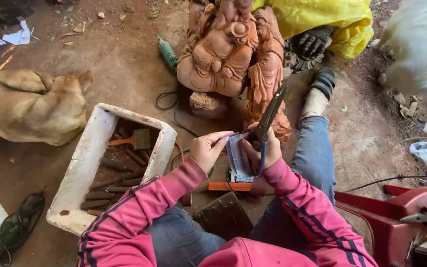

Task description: The person is cutting small pieces of sandpaper with scissors in a woodworking environment.

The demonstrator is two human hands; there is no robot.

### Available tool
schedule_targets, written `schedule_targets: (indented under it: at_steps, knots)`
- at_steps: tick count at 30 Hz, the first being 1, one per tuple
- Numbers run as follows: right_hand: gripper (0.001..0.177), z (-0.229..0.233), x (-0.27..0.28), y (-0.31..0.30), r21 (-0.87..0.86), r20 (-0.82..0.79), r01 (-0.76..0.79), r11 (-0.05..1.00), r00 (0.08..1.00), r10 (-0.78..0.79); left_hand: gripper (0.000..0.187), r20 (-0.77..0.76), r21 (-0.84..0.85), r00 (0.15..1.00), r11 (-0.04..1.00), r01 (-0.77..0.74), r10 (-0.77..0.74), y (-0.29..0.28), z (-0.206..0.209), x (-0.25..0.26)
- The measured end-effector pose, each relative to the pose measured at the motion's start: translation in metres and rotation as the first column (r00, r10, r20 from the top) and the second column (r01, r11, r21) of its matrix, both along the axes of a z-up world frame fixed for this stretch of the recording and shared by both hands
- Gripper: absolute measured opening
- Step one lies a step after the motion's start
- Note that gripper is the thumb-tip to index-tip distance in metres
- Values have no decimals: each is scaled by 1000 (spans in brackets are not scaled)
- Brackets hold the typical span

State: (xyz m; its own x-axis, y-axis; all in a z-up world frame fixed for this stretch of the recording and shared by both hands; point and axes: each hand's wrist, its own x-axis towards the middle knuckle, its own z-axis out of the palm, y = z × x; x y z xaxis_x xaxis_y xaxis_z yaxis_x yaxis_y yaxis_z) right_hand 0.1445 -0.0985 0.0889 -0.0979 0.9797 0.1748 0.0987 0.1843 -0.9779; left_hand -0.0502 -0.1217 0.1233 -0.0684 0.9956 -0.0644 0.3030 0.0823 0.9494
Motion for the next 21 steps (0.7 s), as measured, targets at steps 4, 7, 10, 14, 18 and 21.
schedule_targets:
  at_steps: [4,7,10,14,18,21]
  knots:
    - [41,1,-4,-1,72,44,31,997,998,-34,22,113,36,993,999,35,-39,-6,7,6]
    - [41,2,-5,-2,71,63,46,996,997,-51,24,314,7,949,999,42,-42,-8,4,6]
    - [41,1,-6,-2,66,71,44,997,996,-48,24,335,5,940,998,63,-61,-10,-2,4]
    - [40,-2,-6,0,94,67,36,995,997,-42,26,342,2,936,996,90,-86,-9,-11,0]
    - [39,0,-7,-2,101,58,37,994,997,-43,26,358,-7,930,995,96,-87,-9,-11,-1]
    - [39,1,-8,-3,116,58,30,993,998,-37,25,311,-9,945,994,108,-100,-8,-14,-3]
